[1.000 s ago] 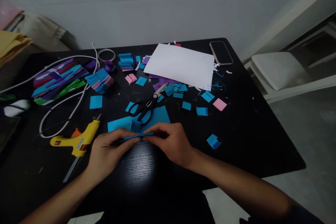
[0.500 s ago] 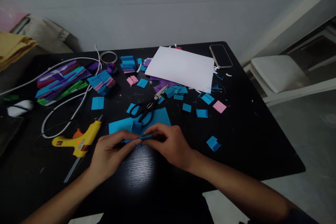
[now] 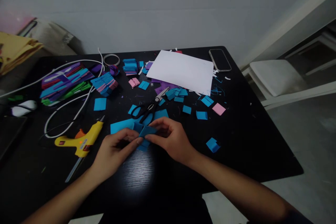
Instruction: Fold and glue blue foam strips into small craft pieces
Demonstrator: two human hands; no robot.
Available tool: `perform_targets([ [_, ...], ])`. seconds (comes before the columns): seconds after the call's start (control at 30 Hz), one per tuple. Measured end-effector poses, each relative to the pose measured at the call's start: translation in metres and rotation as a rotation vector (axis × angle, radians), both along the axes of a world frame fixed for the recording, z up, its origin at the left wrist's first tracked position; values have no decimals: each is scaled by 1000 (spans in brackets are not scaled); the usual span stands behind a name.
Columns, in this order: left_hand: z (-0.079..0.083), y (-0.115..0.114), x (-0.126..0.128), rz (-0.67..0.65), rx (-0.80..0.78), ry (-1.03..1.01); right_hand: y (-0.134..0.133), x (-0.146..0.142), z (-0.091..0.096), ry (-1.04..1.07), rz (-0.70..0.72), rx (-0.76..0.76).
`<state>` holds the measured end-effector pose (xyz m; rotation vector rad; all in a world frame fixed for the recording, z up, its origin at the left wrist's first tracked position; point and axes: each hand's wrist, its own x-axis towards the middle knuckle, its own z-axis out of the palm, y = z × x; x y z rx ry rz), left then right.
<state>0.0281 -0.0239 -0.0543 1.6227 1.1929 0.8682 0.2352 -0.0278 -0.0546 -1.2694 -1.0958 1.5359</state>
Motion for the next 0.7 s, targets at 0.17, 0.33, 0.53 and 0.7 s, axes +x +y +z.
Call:
perform_targets([
  [0.17, -1, 0, 0, 39, -148, -64, 1, 1, -4, 48, 26, -69],
  [0.33, -2, 0, 1, 57, -112, -43, 0, 0, -5, 110, 92, -112],
  [0.53, -2, -1, 2, 0, -58, 24, -3, -2, -3, 0, 74, -52],
  [0.7, -1, -3, 0, 1, -10, 44, -4, -2, 0, -4, 130, -35],
])
